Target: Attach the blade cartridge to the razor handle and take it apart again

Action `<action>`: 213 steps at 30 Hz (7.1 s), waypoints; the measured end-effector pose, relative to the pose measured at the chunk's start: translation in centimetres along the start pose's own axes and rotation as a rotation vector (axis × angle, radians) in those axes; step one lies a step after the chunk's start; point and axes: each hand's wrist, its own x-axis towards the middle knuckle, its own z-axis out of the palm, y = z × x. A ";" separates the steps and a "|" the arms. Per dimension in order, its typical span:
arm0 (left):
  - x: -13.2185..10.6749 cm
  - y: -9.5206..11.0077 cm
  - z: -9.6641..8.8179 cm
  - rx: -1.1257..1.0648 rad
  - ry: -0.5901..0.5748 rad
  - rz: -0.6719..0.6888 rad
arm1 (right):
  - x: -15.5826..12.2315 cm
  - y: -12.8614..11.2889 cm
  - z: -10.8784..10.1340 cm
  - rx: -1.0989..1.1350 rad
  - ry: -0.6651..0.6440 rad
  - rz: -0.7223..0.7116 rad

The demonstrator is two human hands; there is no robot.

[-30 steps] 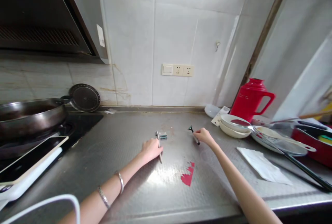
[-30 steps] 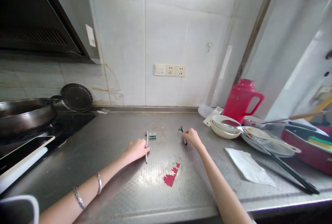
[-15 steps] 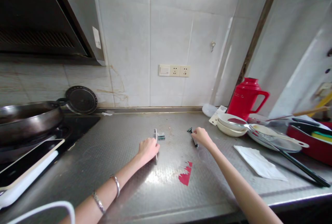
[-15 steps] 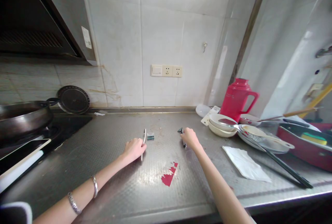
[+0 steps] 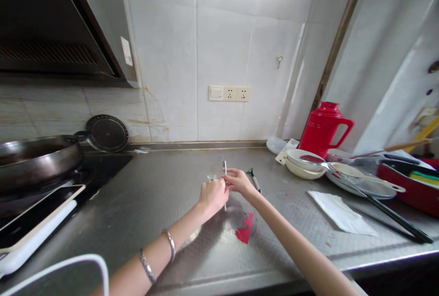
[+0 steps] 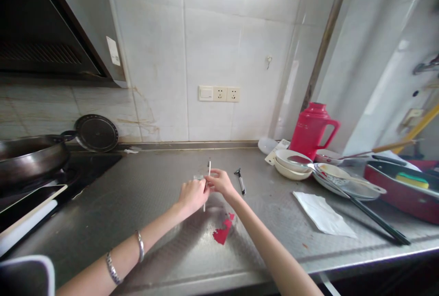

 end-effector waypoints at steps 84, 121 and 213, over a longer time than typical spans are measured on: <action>1.7 -10.5 2.9 -0.427 0.103 0.277 | 6.6 -0.2 -22.1 -1.206 -0.180 0.296; 0.2 -12.3 3.2 -0.414 0.107 0.255 | 1.6 1.5 -10.1 -1.571 0.114 -0.012; -1.3 -24.3 3.7 0.076 -0.039 -0.248 | 2.1 3.8 -11.2 -1.389 0.339 -0.044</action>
